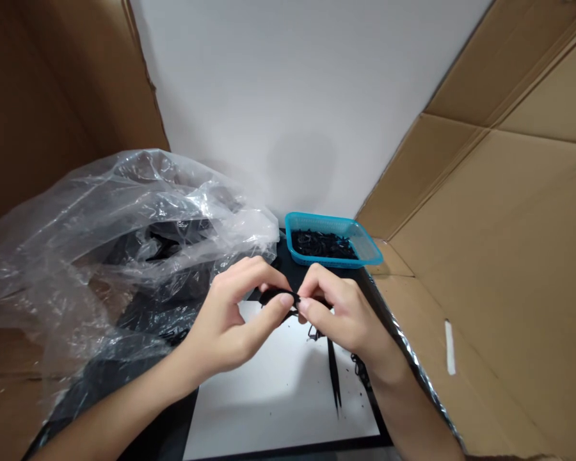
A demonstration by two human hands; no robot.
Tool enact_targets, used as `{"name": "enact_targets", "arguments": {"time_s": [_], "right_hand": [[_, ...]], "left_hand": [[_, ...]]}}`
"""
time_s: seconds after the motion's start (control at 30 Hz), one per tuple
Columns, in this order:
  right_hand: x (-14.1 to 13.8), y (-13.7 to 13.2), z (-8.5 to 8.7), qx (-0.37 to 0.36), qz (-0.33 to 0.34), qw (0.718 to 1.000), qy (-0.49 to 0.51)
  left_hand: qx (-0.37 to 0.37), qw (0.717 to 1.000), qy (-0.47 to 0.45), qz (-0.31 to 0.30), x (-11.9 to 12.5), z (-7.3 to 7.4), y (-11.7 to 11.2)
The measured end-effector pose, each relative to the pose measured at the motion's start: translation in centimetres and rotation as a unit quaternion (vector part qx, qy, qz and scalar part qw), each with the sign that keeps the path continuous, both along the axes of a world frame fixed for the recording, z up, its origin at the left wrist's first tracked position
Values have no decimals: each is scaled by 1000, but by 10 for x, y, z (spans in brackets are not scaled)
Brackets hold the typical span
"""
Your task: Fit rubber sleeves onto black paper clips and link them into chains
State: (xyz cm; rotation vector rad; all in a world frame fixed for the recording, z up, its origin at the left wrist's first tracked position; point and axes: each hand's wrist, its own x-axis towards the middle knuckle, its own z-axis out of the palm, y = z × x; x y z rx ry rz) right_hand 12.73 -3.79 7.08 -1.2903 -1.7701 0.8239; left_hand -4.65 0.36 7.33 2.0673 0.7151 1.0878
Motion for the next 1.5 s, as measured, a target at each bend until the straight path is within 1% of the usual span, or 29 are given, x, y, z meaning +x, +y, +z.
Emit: {"name": "enact_targets", "arguments": {"time_s": [0.07,0.13,0.17,0.23,0.33,0.4,0.43,0.47,0.5,0.53,0.57,0.6,0.63,0.67,0.7,0.73,0.77,0.8,0.83,0.87,0.97,1.0,1.1,1.17,1.23,1.3,1.37,1.43,1.5], "right_hand": [[-2,-1,-1,36,-10,999,-32],[-2,-1,-2,59,-10,997,-41],[-2,0,-2,62,-6,997,-38],[-2,1,-2,46,14,999,-14],[-1,5,-2,-21,57,996,67],[0,7,-3,-55,74,988,123],[0,8,-4,-65,79,984,143],[1,9,-6,-71,83,981,159],[1,11,-7,-73,84,979,169],[1,12,-8,-71,81,979,175],[1,13,-9,-66,70,980,175],[1,14,-10,-57,51,983,165],[0,14,-11,-40,27,988,147],[-1,14,-11,-19,2,992,122],[-2,14,-11,2,-17,995,94],[-3,13,-10,22,-29,997,67],[-3,12,-10,40,-32,998,44],[-3,11,-9,53,-27,998,29],[-3,9,-7,60,-19,998,20],[-3,8,-6,60,-14,998,18],[0,4,-1,51,-22,998,26],[0,2,0,47,-28,998,26],[0,-2,1,64,-24,998,-3],[0,-3,1,82,-17,996,-21],[2,-3,1,84,-20,996,-13],[6,0,1,63,-29,998,14],[9,6,-2,33,-20,999,26],[11,14,-7,0,12,1000,0],[11,23,-11,-18,60,996,-71]], "left_hand": [[-36,999,-23,-13,1,-2,1],[-128,988,-69,-58,2,-5,3],[-187,974,-98,-84,3,-7,4],[-307,930,-153,-132,7,-10,6],[-452,853,-186,-184,11,-15,7],[-500,820,-194,-201,13,-17,7],[-507,813,-197,-208,14,-17,9],[-502,815,-197,-214,14,-18,10],[-481,828,-191,-218,13,-18,12],[-439,855,-179,-212,12,-17,14],[-373,894,-162,-190,11,-16,16],[-283,936,-143,-151,9,-15,17],[-176,972,-122,-98,7,-14,18],[-66,992,-101,-43,6,-13,18],[32,997,-75,1,4,-13,17],[110,992,-48,27,3,-12,16],[162,986,-26,36,2,-11,14],[188,981,-12,35,1,-10,13],[188,982,-6,31,0,-9,12],[167,985,-9,32,-1,-8,11],[72,994,-47,61,-4,-3,12],[60,995,-53,59,-4,-1,11],[91,995,-35,11,-1,-1,9],[84,996,-32,3,1,-2,9],[23,995,-92,30,-2,-2,13],[-46,978,-199,38,-7,-1,22],[-84,961,-262,30,-12,2,29],[-102,958,-266,25,-15,3,32],[-105,964,-244,15,-14,1,32]]}}
